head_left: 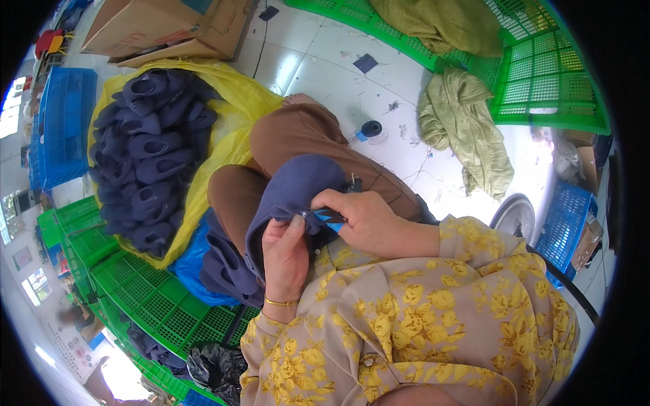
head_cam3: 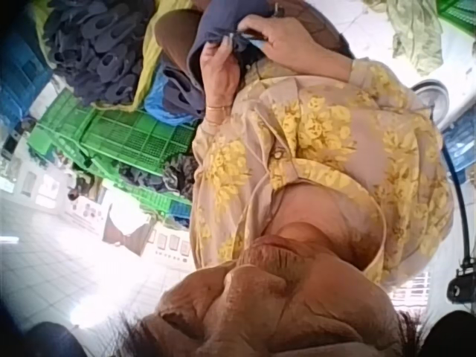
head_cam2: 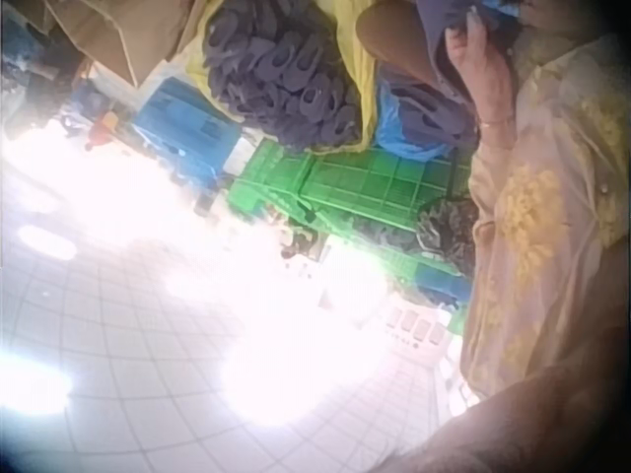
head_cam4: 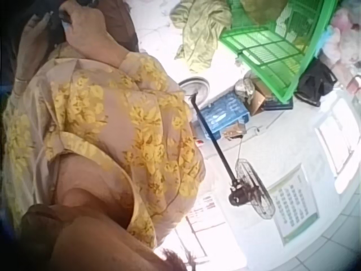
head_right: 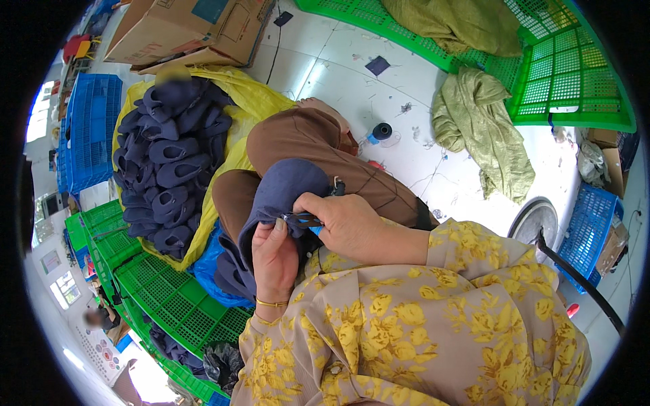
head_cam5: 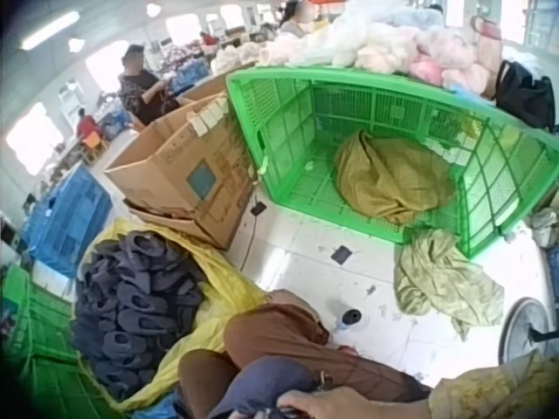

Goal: The person trims excess fabric or threads from the edges of dark blue slip-on shoes using a small blue tool. They handle each shoe one at a time, rotating it to reach different edges, and place trimmed pieces aside.

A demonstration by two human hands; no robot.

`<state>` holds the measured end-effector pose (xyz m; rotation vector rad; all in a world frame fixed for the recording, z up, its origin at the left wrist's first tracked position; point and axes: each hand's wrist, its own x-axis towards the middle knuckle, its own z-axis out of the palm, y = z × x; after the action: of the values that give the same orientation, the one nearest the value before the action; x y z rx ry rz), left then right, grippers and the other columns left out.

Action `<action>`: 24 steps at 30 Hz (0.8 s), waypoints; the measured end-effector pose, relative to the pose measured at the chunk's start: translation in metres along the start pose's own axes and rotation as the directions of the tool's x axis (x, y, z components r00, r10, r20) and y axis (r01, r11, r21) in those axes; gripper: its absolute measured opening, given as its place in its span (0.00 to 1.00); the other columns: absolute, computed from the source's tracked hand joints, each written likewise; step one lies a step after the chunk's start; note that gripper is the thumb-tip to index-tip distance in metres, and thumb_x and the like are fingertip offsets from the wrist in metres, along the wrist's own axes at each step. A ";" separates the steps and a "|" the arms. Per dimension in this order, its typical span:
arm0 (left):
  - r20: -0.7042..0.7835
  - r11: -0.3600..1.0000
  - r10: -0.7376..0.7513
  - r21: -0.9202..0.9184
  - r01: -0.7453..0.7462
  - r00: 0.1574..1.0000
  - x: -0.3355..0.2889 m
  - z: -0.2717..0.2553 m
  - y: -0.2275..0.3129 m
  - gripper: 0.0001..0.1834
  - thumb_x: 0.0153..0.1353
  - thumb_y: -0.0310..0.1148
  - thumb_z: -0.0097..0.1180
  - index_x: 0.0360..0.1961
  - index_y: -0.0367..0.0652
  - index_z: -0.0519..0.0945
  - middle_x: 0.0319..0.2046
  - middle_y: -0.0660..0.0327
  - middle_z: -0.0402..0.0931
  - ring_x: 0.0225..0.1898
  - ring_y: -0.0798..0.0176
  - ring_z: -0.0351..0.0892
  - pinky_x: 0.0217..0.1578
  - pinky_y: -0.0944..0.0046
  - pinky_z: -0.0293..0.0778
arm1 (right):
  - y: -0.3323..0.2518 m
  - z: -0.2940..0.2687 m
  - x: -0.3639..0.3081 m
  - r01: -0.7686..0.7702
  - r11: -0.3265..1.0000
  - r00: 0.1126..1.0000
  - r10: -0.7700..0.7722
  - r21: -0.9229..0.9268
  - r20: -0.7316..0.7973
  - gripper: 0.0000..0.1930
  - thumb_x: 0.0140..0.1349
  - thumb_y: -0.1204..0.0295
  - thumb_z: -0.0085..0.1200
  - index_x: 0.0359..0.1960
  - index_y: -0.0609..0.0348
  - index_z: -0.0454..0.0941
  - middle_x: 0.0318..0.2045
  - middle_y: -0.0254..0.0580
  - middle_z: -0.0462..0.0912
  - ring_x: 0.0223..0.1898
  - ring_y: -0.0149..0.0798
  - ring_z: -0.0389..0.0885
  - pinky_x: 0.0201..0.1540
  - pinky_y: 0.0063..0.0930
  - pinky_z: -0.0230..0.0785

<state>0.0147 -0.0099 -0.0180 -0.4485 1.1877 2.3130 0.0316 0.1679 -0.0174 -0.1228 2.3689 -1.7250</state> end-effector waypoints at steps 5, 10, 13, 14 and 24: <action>-0.013 1.000 -0.012 0.009 0.012 1.000 0.000 0.005 0.001 0.12 0.64 0.23 0.55 0.49 0.37 0.78 0.47 0.61 0.80 0.49 0.67 0.77 0.57 0.64 0.68 | -0.004 0.007 -0.002 -0.098 0.992 0.995 0.099 0.085 -0.011 0.14 0.59 0.80 0.51 0.46 0.57 0.64 0.31 0.54 0.81 0.33 0.56 0.83 0.35 0.42 0.73; 0.029 0.999 -0.018 0.045 0.017 0.999 -0.002 0.002 0.000 0.14 0.64 0.24 0.55 0.52 0.37 0.76 0.49 0.59 0.79 0.52 0.64 0.76 0.59 0.62 0.65 | -0.005 0.013 -0.002 -0.170 0.966 0.985 0.173 0.194 0.002 0.15 0.60 0.81 0.49 0.46 0.59 0.61 0.32 0.55 0.81 0.34 0.56 0.83 0.36 0.43 0.73; 0.069 0.998 -0.054 0.025 0.053 0.996 -0.002 -0.006 -0.001 0.15 0.65 0.25 0.55 0.53 0.37 0.75 0.51 0.58 0.78 0.53 0.63 0.75 0.60 0.61 0.65 | -0.005 0.013 -0.001 -0.160 0.951 0.987 0.161 0.263 0.020 0.18 0.58 0.83 0.47 0.48 0.59 0.58 0.34 0.60 0.79 0.38 0.64 0.80 0.37 0.54 0.71; 0.079 0.997 -0.072 0.009 0.072 0.994 -0.002 -0.007 0.000 0.15 0.65 0.25 0.55 0.53 0.37 0.75 0.51 0.58 0.78 0.53 0.63 0.75 0.60 0.61 0.66 | -0.006 0.012 -0.001 -0.133 0.952 0.990 0.140 0.277 -0.006 0.18 0.58 0.83 0.47 0.48 0.59 0.58 0.35 0.60 0.79 0.38 0.65 0.80 0.37 0.54 0.71; 0.020 0.970 -0.008 0.241 0.003 1.000 -0.007 0.008 -0.001 0.13 0.66 0.24 0.54 0.51 0.35 0.77 0.50 0.59 0.79 0.51 0.67 0.76 0.56 0.65 0.68 | -0.014 -0.006 0.018 -0.025 0.998 0.999 0.028 -0.064 0.043 0.15 0.63 0.77 0.46 0.51 0.55 0.65 0.26 0.50 0.78 0.32 0.56 0.81 0.34 0.39 0.73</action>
<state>0.0211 -0.0046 -0.0108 -0.3376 1.4328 2.1267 0.0117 0.1654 -0.0046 -0.1368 2.3842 -1.6189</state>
